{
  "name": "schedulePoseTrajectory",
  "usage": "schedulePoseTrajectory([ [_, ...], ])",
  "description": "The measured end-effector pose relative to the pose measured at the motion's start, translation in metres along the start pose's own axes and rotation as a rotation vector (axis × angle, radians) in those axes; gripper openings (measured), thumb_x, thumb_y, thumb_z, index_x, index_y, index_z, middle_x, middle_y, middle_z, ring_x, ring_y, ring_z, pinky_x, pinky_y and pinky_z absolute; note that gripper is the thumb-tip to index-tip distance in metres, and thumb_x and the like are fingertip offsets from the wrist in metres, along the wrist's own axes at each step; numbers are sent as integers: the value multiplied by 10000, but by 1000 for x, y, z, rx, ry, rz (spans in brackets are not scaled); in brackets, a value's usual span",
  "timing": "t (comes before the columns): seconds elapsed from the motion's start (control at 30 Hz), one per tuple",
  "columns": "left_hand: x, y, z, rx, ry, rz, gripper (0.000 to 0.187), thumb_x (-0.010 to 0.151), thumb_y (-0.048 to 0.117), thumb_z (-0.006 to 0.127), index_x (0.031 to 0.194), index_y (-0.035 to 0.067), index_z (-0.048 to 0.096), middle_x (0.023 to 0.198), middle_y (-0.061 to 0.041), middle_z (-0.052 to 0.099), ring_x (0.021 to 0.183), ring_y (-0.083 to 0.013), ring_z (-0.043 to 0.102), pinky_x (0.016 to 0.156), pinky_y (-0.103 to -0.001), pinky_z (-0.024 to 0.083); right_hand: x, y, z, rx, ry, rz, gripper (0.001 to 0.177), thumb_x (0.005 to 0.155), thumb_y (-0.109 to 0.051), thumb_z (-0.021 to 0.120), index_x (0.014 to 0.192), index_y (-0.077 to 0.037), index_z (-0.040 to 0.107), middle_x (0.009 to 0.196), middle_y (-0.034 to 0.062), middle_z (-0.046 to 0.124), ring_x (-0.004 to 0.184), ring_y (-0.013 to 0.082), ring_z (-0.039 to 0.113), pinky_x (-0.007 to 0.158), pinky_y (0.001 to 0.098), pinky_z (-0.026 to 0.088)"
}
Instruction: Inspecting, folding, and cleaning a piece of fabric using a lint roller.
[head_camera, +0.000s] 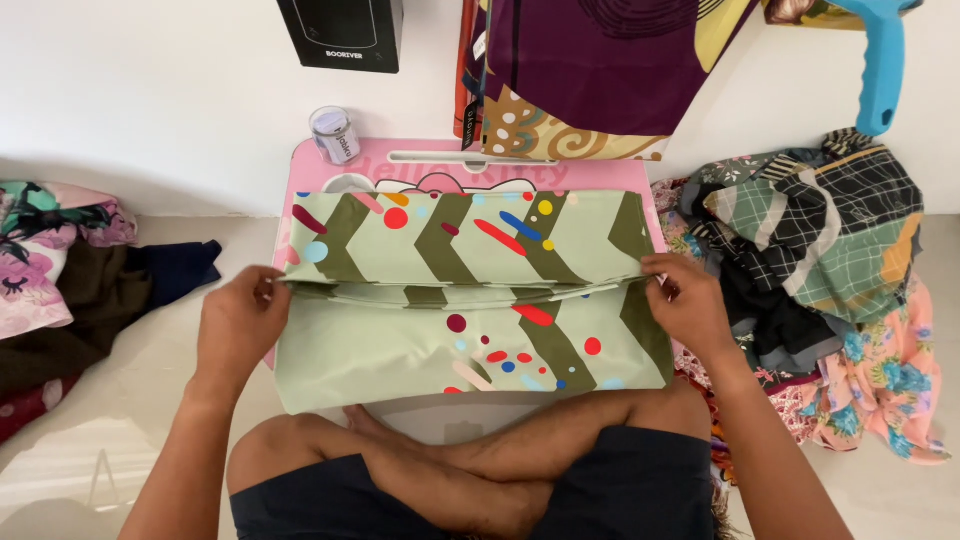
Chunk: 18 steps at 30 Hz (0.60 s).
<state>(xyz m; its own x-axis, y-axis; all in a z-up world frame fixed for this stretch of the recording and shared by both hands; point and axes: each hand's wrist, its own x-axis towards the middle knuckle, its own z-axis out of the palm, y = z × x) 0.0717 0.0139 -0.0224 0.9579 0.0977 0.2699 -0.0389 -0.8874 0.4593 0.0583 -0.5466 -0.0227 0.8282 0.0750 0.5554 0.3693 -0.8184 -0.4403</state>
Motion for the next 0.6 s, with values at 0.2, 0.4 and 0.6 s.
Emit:
schedulePoseTrajectory([
  [0.2, 61, 9, 12, -340, 16, -173, 119, 882, 259, 701, 978, 213, 755, 735, 30, 715, 673, -169, 706, 725, -329, 534, 45, 4, 5, 472, -87, 404, 268, 852, 108, 551, 992, 2, 754, 752, 174, 696, 557, 206, 664, 557, 292, 569],
  [0.4, 98, 72, -42, -1004, 170, -221, 222, 969, 123, 620, 1065, -53, 717, 885, -97, 696, 776, -136, 667, 781, -217, 620, 102, 1, -8, 549, 42, 226, 263, 913, 215, 504, 1065, 75, 666, 1026, 160, 721, 822, 194, 715, 813, 269, 618],
  [0.6, 58, 57, -48, -876, 226, -211, 184, 1045, 91, 705, 1065, -91, 707, 834, -104, 697, 693, -116, 672, 678, -187, 583, 63, -2, -21, 465, 110, 181, 317, 916, 222, 508, 1132, 61, 675, 1013, 147, 710, 824, 162, 657, 749, 238, 542],
])
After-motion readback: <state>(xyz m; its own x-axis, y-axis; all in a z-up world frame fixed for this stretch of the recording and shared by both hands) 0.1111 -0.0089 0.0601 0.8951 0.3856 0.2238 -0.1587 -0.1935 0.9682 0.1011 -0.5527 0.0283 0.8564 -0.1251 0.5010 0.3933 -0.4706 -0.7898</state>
